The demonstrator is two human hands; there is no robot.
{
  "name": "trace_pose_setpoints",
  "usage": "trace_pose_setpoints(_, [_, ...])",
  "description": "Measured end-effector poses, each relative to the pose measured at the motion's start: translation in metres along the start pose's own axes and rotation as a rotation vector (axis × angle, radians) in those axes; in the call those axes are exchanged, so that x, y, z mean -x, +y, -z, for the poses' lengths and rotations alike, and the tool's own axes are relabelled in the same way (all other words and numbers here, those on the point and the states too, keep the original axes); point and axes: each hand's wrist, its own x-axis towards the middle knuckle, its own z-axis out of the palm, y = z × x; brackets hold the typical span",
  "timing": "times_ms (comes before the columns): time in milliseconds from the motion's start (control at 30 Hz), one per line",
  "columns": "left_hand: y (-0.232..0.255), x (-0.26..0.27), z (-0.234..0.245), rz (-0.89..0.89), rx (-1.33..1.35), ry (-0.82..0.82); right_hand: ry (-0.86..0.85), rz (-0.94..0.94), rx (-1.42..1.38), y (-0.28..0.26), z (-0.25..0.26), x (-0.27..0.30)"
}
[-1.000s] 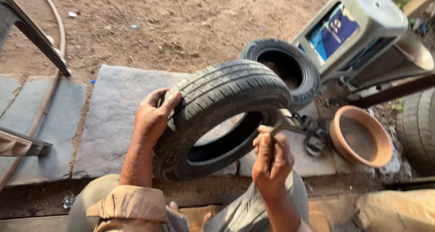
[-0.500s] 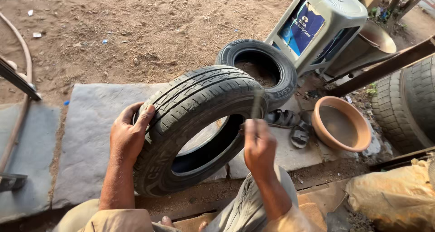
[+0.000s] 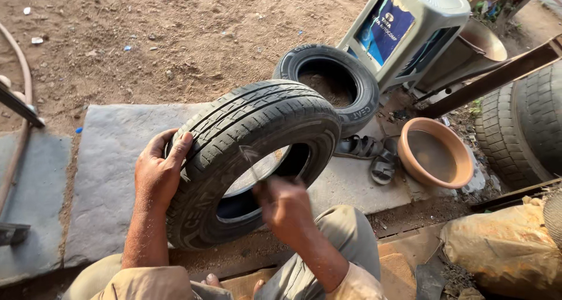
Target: The person uses a wrench and their hands to pry a tire off a metal rim, then wipes the interior of the tire and checks the edge of the rim while sitting on the floor.
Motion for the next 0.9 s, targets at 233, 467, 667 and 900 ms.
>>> trace_pose_setpoints(233, [-0.003,0.001,-0.002,-0.004,0.061,-0.014,0.047,0.245,-0.115,-0.035,-0.001,0.014])
trace_pose_setpoints(467, [-0.005,-0.001,-0.003,-0.029,0.056,-0.007,0.044,0.288,-0.206,-0.042,0.003,0.012])
trace_pose_setpoints(667, [0.000,0.000,-0.006,-0.001,0.082,-0.016,-0.175,0.067,-0.098,-0.047,-0.013,0.010])
trace_pose_setpoints(900, [-0.010,-0.003,0.001,-0.012,0.070,-0.051,-0.124,0.204,0.068,-0.040,-0.032,0.019])
